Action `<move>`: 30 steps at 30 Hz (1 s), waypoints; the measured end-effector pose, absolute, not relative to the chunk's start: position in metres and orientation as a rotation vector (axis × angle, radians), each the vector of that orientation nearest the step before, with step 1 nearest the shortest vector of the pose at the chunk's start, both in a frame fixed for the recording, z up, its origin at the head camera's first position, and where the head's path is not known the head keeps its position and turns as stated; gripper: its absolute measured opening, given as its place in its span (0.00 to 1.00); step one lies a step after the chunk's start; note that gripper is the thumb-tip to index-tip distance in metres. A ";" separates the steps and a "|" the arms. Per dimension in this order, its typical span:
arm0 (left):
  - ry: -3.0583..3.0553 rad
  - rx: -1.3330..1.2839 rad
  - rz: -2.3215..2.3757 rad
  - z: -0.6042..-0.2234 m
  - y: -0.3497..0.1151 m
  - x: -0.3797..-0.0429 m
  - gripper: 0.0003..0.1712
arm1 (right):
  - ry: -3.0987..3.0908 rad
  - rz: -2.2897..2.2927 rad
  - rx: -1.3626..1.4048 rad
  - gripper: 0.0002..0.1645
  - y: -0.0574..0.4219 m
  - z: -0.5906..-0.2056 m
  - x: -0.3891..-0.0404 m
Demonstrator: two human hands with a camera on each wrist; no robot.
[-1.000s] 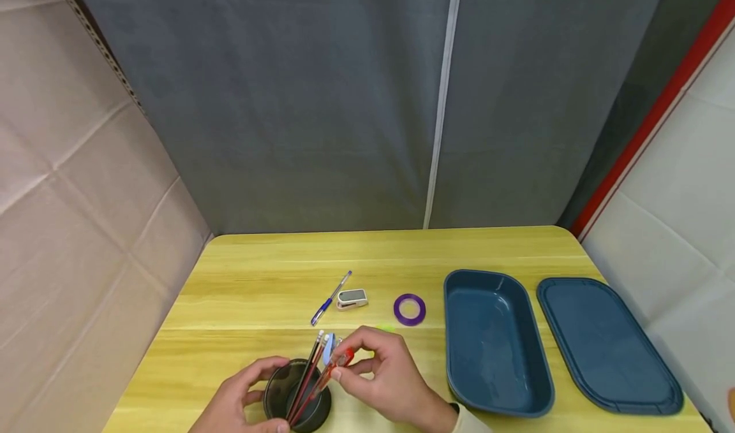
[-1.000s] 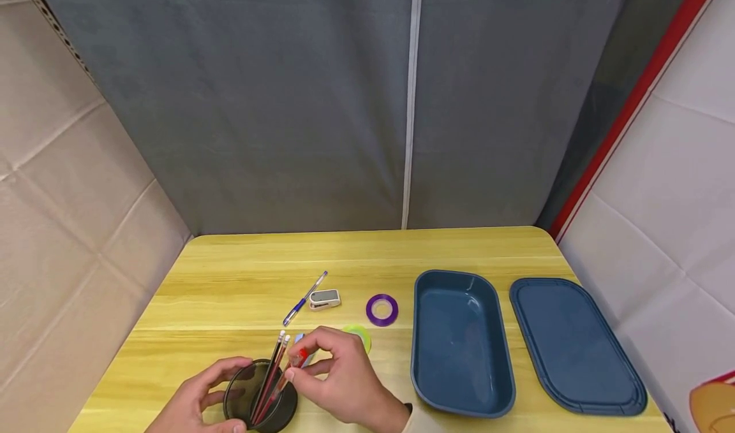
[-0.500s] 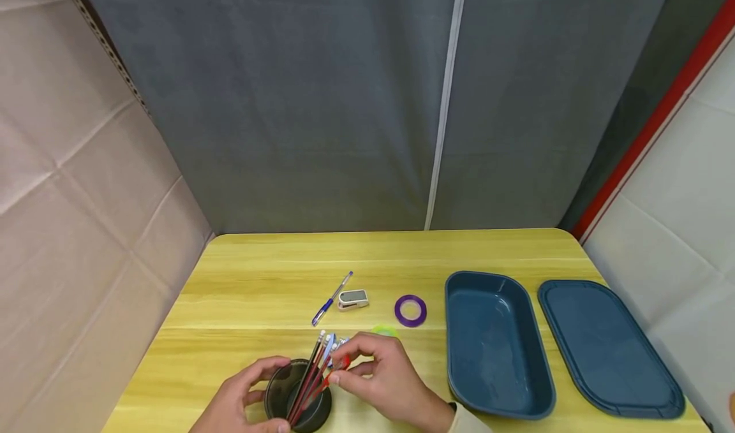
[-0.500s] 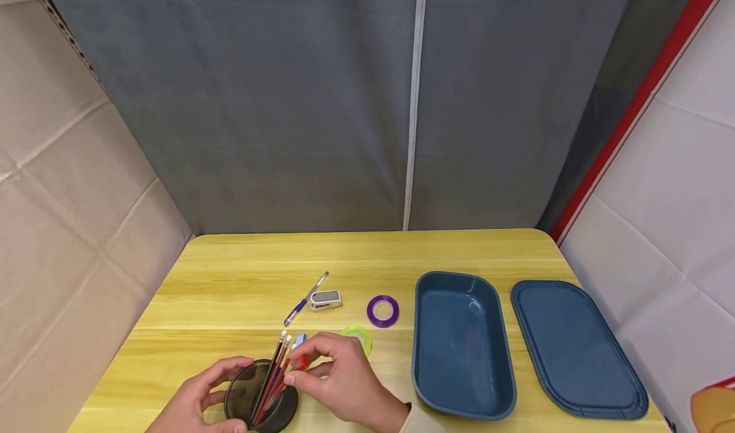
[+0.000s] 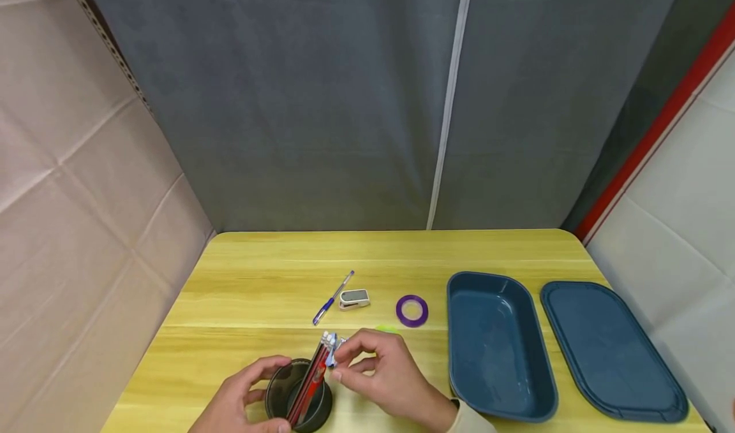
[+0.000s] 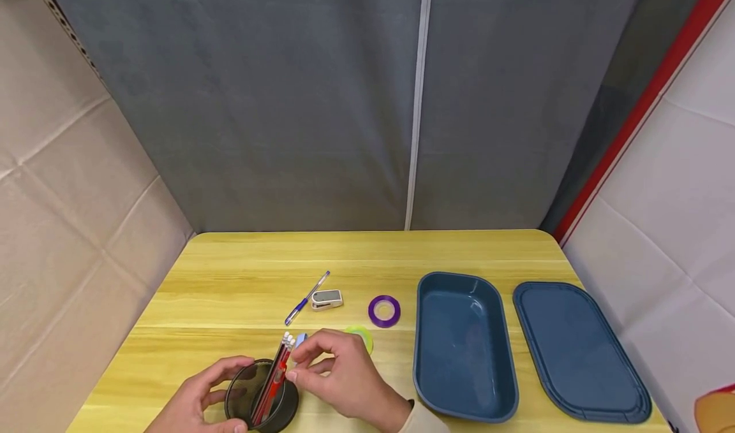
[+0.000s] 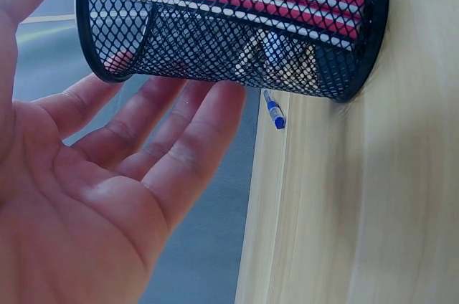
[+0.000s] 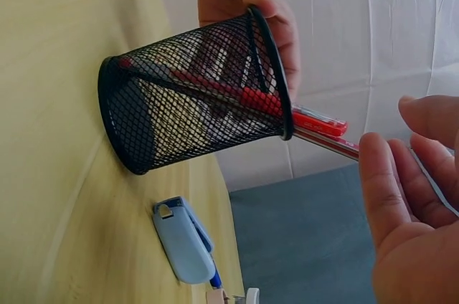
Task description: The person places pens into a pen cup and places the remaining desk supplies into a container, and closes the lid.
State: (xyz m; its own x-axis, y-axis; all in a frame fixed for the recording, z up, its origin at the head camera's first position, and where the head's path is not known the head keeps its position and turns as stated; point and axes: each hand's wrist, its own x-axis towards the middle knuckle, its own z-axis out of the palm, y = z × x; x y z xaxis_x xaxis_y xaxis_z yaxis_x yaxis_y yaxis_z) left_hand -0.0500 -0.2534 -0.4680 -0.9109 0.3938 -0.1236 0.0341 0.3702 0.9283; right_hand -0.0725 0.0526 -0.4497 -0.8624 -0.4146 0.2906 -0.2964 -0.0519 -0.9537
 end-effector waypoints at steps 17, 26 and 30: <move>2.313 0.350 1.526 -0.465 -0.255 -0.051 0.37 | 2.154 -1.935 -0.896 0.12 0.077 -0.407 -0.082; 2.320 0.355 1.523 -0.465 -0.254 -0.051 0.36 | 2.197 -1.884 -1.028 0.13 0.083 -0.395 -0.093; 2.319 0.344 1.521 -0.465 -0.254 -0.051 0.37 | 2.223 -1.855 -1.067 0.14 0.084 -0.391 -0.100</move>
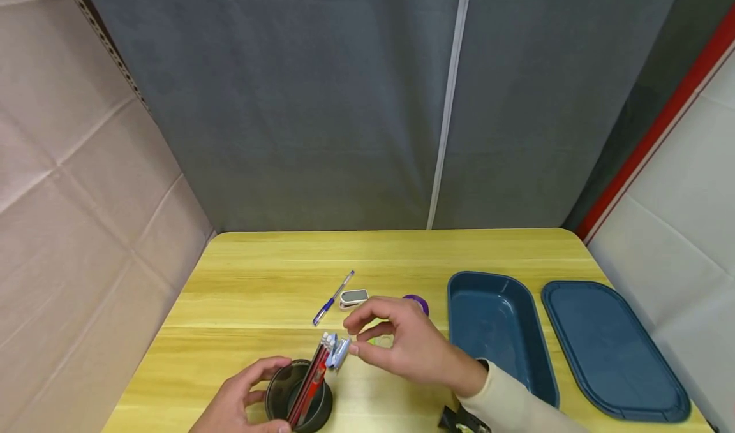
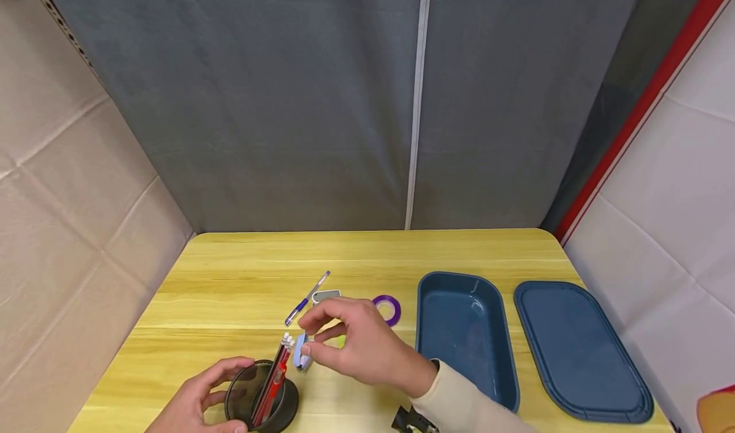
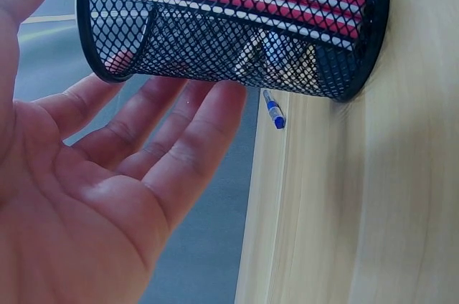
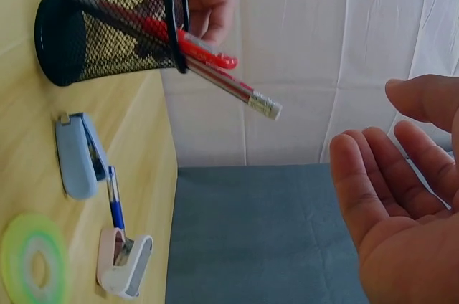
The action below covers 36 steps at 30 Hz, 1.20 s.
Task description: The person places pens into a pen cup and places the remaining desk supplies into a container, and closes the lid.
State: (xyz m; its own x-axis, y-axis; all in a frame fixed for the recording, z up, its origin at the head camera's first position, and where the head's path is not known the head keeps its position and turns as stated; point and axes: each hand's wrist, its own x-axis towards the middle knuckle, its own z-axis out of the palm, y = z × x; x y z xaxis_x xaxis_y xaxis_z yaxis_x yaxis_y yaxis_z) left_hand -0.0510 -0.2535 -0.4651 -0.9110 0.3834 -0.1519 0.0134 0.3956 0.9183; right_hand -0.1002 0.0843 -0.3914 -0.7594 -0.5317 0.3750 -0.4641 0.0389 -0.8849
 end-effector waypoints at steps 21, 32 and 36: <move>2.329 0.403 1.536 -0.469 -0.254 -0.052 0.38 | 2.310 -1.698 -1.025 0.13 0.066 -0.378 -0.150; 2.308 0.391 1.553 -0.469 -0.254 -0.051 0.36 | 2.454 -1.574 -0.946 0.15 0.057 -0.393 -0.183; 2.313 0.405 1.557 -0.470 -0.254 -0.052 0.37 | 2.463 -1.532 -0.964 0.15 0.055 -0.400 -0.196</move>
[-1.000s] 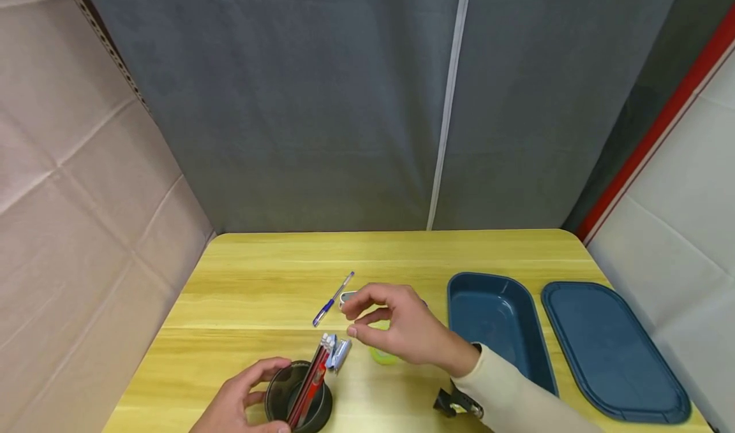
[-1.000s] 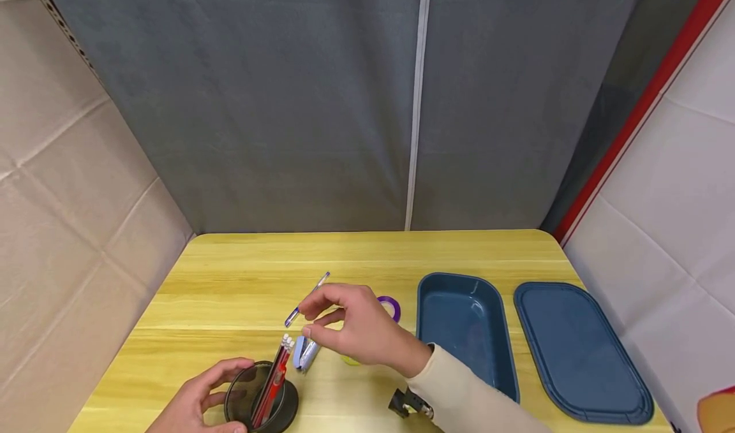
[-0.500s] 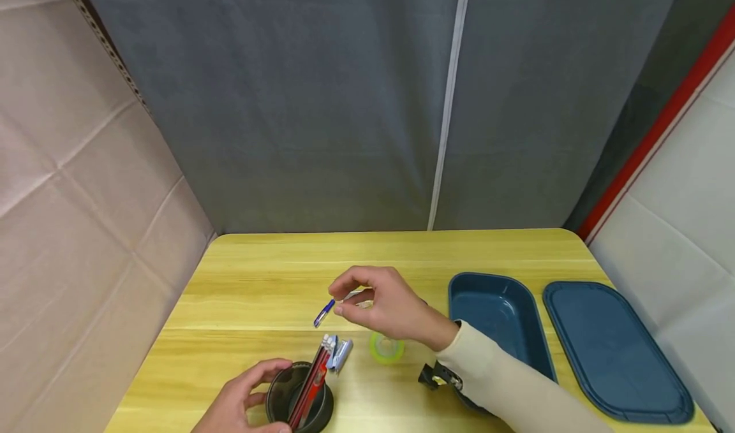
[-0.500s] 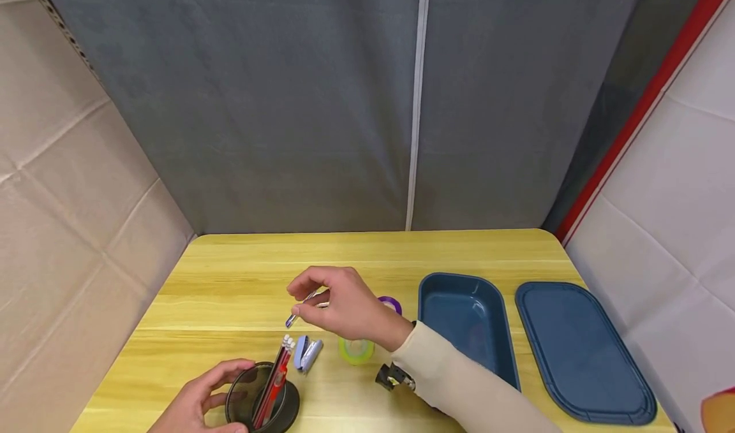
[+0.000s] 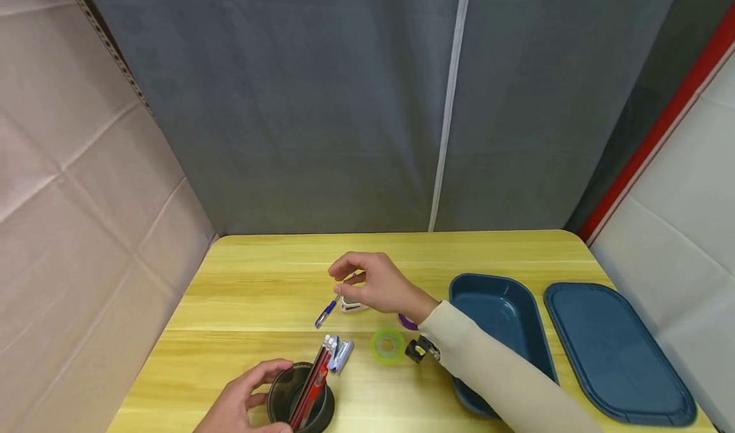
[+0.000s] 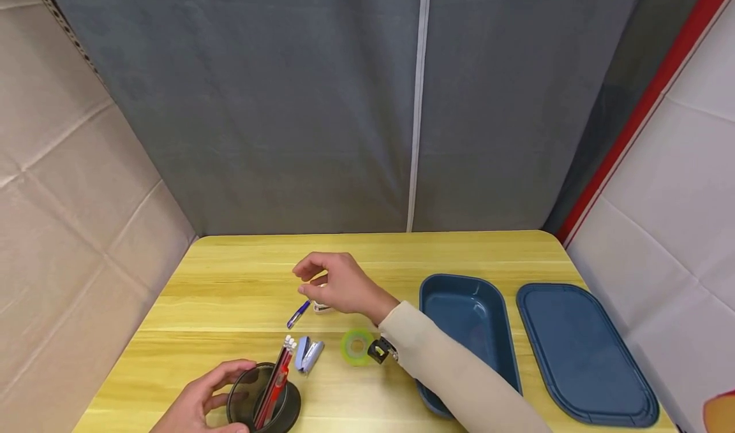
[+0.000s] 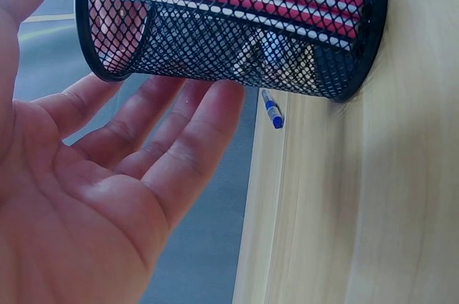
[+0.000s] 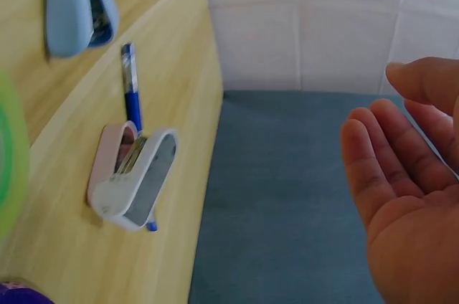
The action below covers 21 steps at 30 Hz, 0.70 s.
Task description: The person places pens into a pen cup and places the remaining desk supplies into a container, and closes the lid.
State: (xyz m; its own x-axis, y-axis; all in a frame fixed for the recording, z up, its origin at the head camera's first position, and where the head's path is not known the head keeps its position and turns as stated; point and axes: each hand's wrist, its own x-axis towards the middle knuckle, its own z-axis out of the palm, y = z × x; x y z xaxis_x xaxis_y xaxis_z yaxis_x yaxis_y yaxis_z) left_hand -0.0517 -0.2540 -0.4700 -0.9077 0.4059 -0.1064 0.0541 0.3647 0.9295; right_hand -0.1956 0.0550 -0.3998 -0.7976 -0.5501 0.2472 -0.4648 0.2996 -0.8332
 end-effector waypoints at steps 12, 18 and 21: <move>2.317 0.379 1.527 -0.468 -0.253 -0.052 0.38 | 2.430 -1.468 -0.969 0.15 0.043 -0.432 -0.229; 2.312 0.379 1.542 -0.469 -0.253 -0.052 0.39 | 2.454 -1.376 -0.917 0.15 0.035 -0.445 -0.241; 2.315 0.375 1.548 -0.469 -0.252 -0.052 0.39 | 2.468 -1.321 -0.902 0.15 0.032 -0.451 -0.246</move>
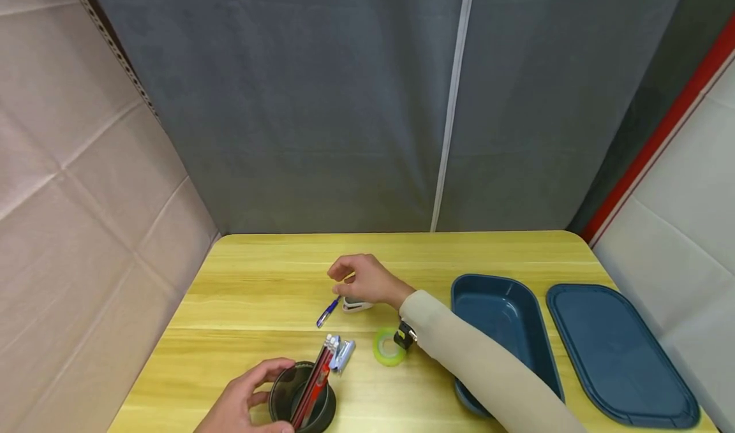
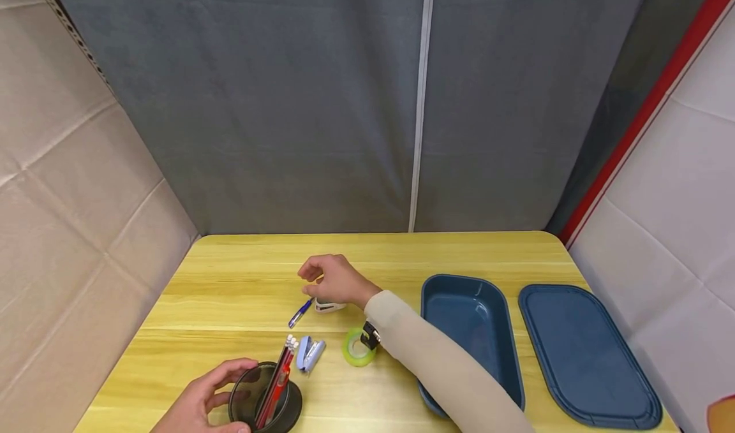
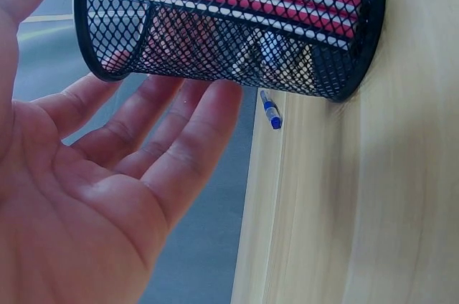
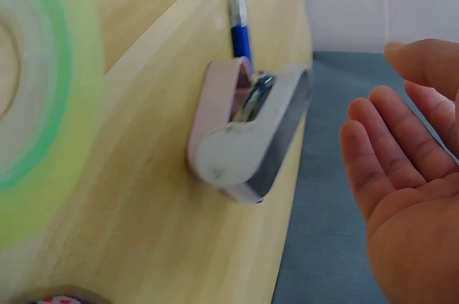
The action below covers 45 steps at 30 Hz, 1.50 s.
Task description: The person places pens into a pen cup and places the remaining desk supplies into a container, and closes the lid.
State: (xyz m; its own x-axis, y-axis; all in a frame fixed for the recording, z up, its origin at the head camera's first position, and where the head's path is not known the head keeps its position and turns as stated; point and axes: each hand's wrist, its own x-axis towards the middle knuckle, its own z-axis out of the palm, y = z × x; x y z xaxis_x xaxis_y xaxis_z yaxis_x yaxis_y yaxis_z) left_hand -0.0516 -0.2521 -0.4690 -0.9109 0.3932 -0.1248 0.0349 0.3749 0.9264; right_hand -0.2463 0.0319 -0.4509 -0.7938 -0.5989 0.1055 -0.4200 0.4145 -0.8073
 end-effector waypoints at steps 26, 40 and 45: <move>2.254 0.464 1.592 -0.472 -0.253 -0.051 0.39 | 2.489 -0.977 -1.005 0.22 0.021 -0.492 -0.258; 2.213 0.395 1.603 -0.471 -0.255 -0.052 0.37 | 2.634 -0.850 -0.876 0.17 0.006 -0.496 -0.253; 2.199 0.448 1.620 -0.473 -0.258 -0.053 0.37 | 2.645 -0.819 -0.845 0.15 0.005 -0.496 -0.252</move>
State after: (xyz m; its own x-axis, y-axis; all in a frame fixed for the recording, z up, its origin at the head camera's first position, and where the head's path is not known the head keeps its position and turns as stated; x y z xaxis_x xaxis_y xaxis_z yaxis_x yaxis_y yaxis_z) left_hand -0.0534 -0.2582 -0.4733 -0.8805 0.4618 -0.1072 0.0343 0.2876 0.9571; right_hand -0.2519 0.0045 -0.4960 -0.8019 -0.5945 -0.0599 -0.4565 0.6742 -0.5805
